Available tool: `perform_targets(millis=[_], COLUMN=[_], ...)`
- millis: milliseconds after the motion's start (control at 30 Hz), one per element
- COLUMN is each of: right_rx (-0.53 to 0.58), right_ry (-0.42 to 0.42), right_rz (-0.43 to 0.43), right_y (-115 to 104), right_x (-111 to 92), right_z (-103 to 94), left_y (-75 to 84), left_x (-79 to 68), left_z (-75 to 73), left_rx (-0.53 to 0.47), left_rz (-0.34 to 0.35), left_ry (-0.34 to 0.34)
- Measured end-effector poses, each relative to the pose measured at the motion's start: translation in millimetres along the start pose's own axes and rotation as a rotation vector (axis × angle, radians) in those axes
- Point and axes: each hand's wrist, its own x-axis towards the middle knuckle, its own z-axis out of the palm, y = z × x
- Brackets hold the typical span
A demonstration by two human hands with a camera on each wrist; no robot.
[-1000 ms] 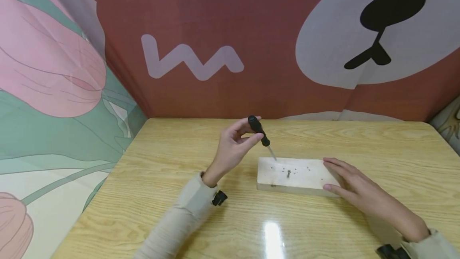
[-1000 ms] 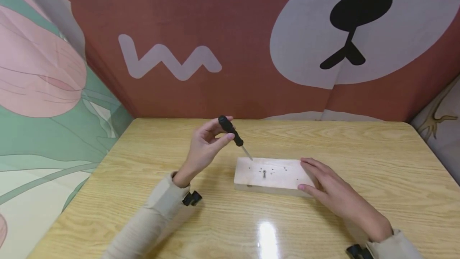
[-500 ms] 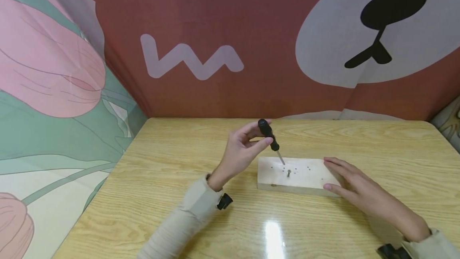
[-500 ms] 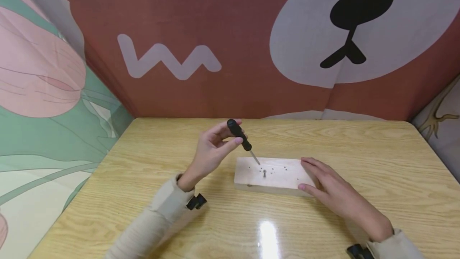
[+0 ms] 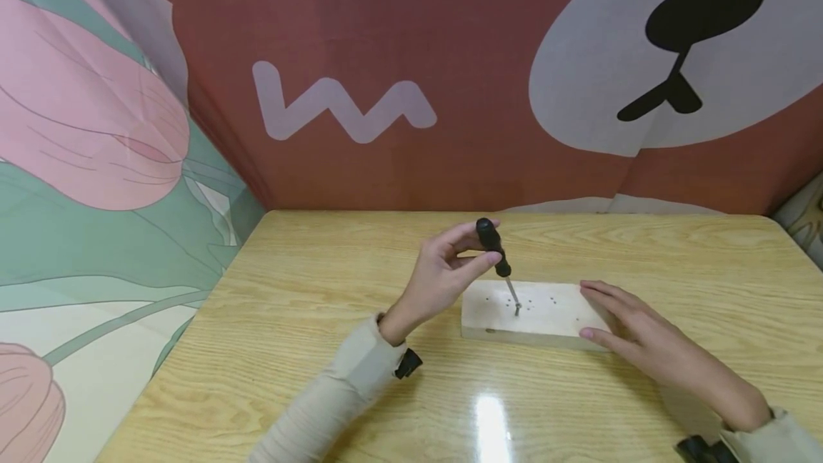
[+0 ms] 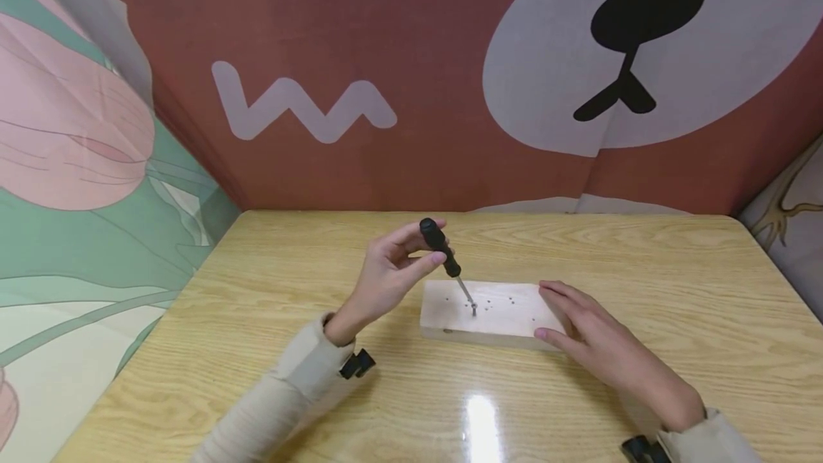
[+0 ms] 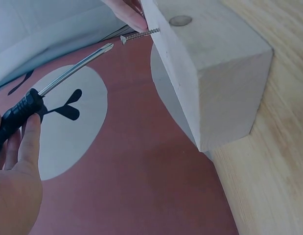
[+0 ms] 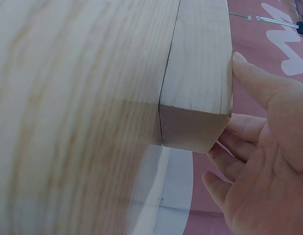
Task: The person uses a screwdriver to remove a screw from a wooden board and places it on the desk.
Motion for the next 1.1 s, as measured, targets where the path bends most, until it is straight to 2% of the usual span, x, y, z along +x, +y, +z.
perform_targets(millis=[533,833,1100], right_rx=[-0.001,-0.002,0.012], right_ry=[0.007,0.005,-0.027], right_rz=[-0.004,0.001,0.045], right_y=[1,2,0], right_x=[0,1,2], right_z=[-1.3,-1.0,-1.5], left_y=[0.6,4.7,9.1], left_x=[2.0,5.9,7.8], left_z=[4.9,8.2,11.7], left_rx=[-0.010,0.019,0.080], left_rz=[-0.031,-0.053,-0.079], left_ry=[-0.017,-0.069,-0.120])
